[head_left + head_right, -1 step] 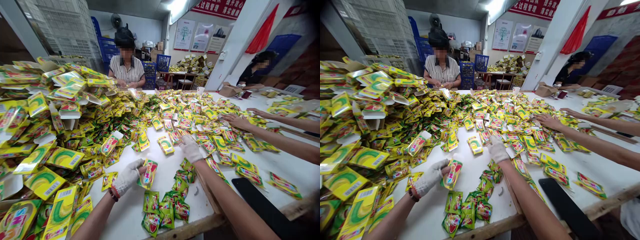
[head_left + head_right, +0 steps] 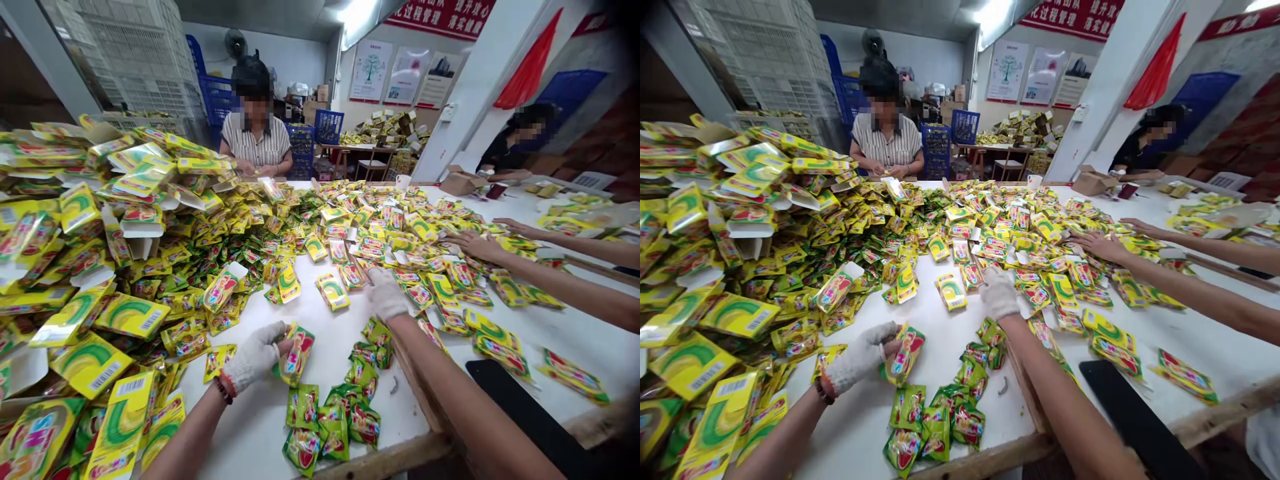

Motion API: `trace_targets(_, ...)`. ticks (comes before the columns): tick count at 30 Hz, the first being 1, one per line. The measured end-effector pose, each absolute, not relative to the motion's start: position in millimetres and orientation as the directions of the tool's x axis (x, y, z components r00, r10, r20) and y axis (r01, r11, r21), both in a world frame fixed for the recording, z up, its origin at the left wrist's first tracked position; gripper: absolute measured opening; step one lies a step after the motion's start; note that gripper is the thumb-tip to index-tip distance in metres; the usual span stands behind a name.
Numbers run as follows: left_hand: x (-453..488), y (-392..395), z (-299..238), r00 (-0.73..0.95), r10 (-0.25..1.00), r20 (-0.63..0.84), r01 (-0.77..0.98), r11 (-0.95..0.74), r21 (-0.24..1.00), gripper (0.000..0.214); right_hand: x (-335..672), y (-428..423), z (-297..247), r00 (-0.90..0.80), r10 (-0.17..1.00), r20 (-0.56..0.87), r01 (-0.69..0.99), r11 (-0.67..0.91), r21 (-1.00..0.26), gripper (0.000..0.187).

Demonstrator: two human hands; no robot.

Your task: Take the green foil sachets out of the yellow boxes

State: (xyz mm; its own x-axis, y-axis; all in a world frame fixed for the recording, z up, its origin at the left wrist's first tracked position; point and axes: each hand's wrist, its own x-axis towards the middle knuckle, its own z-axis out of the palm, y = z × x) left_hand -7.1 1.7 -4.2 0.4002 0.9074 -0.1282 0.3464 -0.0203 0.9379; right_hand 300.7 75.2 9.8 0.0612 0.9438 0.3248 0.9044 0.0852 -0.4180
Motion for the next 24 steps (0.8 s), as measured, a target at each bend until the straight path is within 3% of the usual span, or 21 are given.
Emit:
trace_targets(4, -19.5, 1.3, -15.4, 0.287, 0.958, 0.024, 0.696, -0.226, 0.682, 0.047, 292.1, 104.7, -0.1, -0.091, 0.965, 0.247, 0.958, 0.153, -0.244, 0.045)
trace_targets(8, -13.4, -1.6, -16.9, 0.275, 0.954, 0.122, 0.805, -0.297, 0.514, 0.044, 241.0, 86.1, -20.4, -0.131, 0.982, 0.139, 0.982, 0.148, -0.12, 0.054)
trace_targets(10, -9.0, -6.0, -14.3, 0.22, 0.953, 0.21, 0.837, -0.294, 0.462, 0.048, 216.6, 70.5, -24.9, -0.242, 0.962, 0.128, 0.947, 0.263, -0.185, 0.055)
trace_targets(13, -1.9, -18.8, -8.1, 0.189, 0.902, 0.389, 0.859, -0.344, 0.379, 0.058, 194.0, 63.9, -23.8, -0.487, 0.852, 0.191, 0.709, 0.514, -0.483, 0.054)
trace_targets(16, 7.8, -35.4, -5.7, 0.348, 0.813, 0.467, 0.788, -0.523, 0.324, 0.056, 188.9, 97.5, -15.2, -0.327, 0.909, 0.26, 0.669, 0.416, -0.615, 0.047)
trace_targets(19, 19.1, -48.5, -13.3, 0.599, 0.691, 0.405, 0.605, -0.721, 0.338, 0.045, 190.5, 157.2, -2.4, -0.134, 0.954, 0.267, 0.775, 0.269, -0.572, 0.044)
trace_targets(21, 23.8, -53.2, -23.3, 0.642, 0.683, 0.349, 0.576, -0.729, 0.369, 0.037, 188.8, 190.5, 4.0, -0.072, 0.963, 0.26, 0.826, 0.204, -0.526, 0.044)
trace_targets(24, 23.3, -55.4, -39.6, 0.581, 0.764, 0.279, 0.641, -0.642, 0.421, 0.038, 178.6, 211.6, 5.1, -0.073, 0.973, 0.217, 0.877, 0.166, -0.451, 0.034)
